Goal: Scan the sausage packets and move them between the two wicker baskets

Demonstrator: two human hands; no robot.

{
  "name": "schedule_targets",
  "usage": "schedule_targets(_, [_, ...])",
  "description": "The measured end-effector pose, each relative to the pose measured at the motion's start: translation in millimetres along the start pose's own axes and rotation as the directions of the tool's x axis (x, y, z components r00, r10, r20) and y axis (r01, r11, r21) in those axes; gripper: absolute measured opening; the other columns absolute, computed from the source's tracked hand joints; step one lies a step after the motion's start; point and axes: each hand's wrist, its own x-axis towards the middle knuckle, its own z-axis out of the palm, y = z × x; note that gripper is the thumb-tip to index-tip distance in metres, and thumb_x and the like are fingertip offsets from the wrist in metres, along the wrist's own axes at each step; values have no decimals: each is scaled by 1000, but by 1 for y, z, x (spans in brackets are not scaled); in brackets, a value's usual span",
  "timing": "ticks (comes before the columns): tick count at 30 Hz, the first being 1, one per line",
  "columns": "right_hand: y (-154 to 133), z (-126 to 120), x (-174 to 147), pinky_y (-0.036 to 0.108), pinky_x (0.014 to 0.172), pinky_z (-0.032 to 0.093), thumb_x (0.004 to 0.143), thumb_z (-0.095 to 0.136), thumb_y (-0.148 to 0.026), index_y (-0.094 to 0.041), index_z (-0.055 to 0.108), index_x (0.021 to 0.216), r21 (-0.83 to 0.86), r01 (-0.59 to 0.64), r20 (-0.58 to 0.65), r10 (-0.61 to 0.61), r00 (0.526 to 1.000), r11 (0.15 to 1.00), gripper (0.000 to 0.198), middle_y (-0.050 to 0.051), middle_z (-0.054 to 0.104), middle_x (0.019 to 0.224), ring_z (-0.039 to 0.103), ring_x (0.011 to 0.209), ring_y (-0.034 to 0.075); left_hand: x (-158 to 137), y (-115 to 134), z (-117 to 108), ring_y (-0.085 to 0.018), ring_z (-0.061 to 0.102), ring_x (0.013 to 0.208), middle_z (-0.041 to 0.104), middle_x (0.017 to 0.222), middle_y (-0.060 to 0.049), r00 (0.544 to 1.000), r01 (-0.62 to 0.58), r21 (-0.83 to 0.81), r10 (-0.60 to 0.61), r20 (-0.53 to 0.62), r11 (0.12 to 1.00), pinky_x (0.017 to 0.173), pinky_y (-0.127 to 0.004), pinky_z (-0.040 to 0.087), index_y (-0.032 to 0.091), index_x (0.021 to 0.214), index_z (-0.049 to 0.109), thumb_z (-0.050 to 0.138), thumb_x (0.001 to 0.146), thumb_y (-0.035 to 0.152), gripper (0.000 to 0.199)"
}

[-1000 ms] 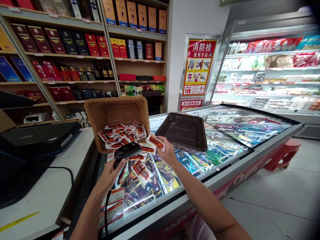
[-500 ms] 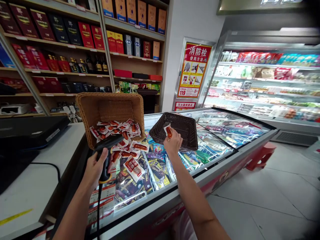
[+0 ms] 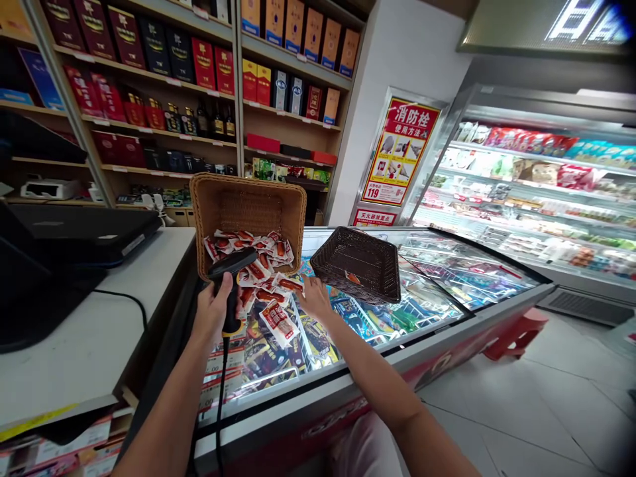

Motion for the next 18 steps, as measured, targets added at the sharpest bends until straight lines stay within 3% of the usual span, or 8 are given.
schedule_targets(3, [6,5,2,41,102,47,102,57,-34,-19,61,137,72,-39,16,38,999,997,38,15,71,121,58,124,29,1,-2,0,-17,59,46,61,63,0,995,92,-11,-92,45,996,33,-25,39,20,74,55,83,57,77,65])
schedule_targets(6, [8,8,5,38,98,50,96,64,-22,-20,71,118,212,-48,-34,57,998,976,23,11,72,112,63,112,26,0,-2,0,-14,55,42,60,62,1,993,94,-1,-94,67,996,33,-25,38,21,75,54,83,59,76,64])
schedule_targets(10, [5,3,6,34,90,55,86,70,-17,-18,74,99,419,34,-247,78,966,908,14,8,69,101,66,98,22,-1,-3,1,-11,49,39,58,60,2,993,73,47,-78,91,996,33,-24,38,20,76,53,80,64,76,63])
schedule_targets(13, [4,-8,3,32,83,57,85,70,-22,-19,72,101,474,151,-464,100,880,868,17,7,68,100,67,95,20,-4,-3,0,-11,48,38,55,55,3,992,40,95,-51,118,995,35,-24,38,20,76,53,79,69,74,60])
schedule_targets(18, [3,-28,-2,35,83,59,89,67,-27,-20,68,105,379,240,-719,121,684,894,17,8,66,101,67,95,21,-10,-5,3,-10,47,38,58,58,1,977,36,169,-71,202,985,35,-23,38,20,74,52,78,74,70,56])
